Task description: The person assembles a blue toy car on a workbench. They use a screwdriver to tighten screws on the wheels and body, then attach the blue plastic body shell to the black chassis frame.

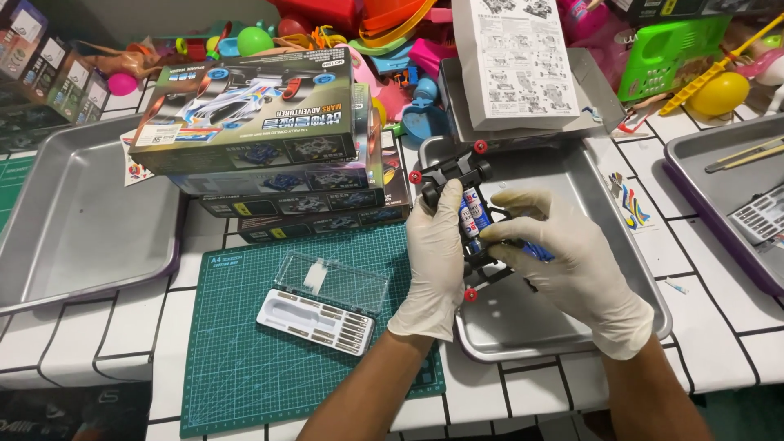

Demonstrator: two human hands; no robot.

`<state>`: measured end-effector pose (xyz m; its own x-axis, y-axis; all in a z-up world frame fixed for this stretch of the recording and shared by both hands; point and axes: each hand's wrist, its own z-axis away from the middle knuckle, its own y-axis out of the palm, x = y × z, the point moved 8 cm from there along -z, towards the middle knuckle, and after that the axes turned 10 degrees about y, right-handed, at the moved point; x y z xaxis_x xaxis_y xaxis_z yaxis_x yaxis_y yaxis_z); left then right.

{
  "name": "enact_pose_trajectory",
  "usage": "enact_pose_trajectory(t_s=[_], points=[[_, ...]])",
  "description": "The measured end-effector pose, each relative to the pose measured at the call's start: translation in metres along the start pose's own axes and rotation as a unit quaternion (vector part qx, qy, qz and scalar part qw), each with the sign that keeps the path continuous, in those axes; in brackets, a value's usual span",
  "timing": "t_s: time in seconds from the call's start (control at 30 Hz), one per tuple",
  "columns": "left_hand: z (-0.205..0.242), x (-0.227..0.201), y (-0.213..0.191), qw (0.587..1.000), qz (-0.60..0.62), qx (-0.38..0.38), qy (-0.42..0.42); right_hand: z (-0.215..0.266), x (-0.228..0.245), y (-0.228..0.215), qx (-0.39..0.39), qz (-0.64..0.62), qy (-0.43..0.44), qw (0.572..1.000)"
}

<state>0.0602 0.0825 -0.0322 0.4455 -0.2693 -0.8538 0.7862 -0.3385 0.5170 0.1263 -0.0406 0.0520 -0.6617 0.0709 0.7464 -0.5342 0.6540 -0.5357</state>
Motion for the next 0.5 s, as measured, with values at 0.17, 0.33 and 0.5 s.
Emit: enact_pose_trajectory(t_s=[0.17,0.33,0.5], points=[[-0.001,-0.005,0.002,1.0,-0.011,0.001,-0.002,0.001,0.0,-0.012,0.029,0.017,-0.025,0.999],[-0.006,-0.016,-0.004,0.999,0.0,-0.028,-0.026,0.006,-0.017,-0.028,0.082,0.016,0.02,0.996],[-0.015,-0.013,-0.017,0.995,0.056,-0.08,-0.01,0.028,-0.075,0.012,0.257,0.184,0.157,0.936]])
